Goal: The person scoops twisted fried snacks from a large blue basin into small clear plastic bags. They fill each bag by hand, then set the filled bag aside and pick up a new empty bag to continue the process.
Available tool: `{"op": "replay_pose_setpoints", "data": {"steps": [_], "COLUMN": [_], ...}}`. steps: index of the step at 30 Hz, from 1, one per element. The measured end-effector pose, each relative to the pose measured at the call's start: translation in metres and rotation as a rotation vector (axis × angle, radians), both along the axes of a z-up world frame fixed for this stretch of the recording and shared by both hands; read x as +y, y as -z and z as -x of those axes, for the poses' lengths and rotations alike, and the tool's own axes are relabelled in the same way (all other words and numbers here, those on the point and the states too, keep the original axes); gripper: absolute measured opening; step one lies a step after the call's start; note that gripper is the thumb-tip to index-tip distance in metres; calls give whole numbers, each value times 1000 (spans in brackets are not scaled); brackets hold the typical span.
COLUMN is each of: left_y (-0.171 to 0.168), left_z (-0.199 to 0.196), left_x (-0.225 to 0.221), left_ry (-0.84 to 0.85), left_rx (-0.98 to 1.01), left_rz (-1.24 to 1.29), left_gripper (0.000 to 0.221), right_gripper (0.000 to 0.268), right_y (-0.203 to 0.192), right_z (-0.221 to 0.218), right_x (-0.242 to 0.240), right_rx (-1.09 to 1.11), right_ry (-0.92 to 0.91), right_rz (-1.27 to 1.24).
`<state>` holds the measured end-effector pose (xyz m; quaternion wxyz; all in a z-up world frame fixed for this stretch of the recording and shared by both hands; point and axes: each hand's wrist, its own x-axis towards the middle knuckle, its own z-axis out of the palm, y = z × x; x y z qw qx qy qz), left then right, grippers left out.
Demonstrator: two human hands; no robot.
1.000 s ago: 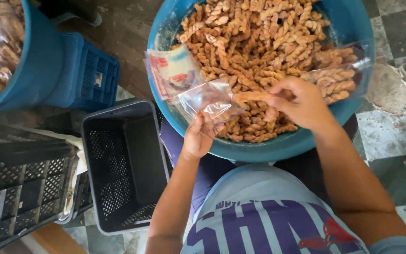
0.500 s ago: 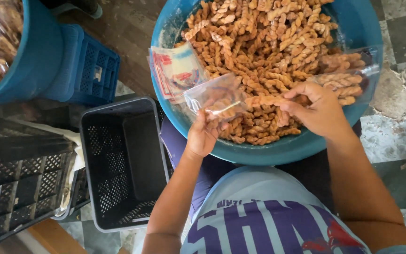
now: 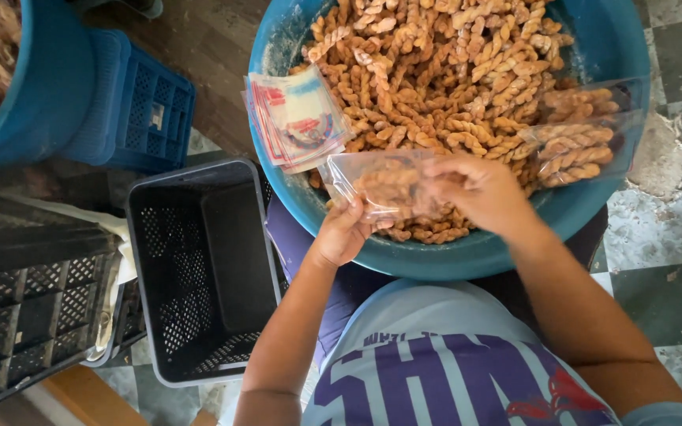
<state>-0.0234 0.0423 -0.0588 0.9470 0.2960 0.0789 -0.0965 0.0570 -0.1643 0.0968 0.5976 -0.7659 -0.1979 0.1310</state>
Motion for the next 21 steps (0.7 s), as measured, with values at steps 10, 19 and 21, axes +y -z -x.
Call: {"op": "replay_pose_setpoints", "data": {"steps": [10, 19, 21], "left_y": [-22, -11, -48], "left_z": [1, 2, -1], "left_x": [1, 2, -2], "left_ry": [104, 125, 118], "left_rx": [-17, -42, -47], "left_rz": [23, -25, -26], "left_gripper": [28, 31, 31], "right_gripper": [29, 27, 28], "right_y": [13, 17, 22], "right_z": [5, 24, 19], "right_x": [-17, 32, 25], "right_rx": [183, 24, 44], "right_ry": [55, 340, 270], "right_rz": [-429, -349, -324]}}
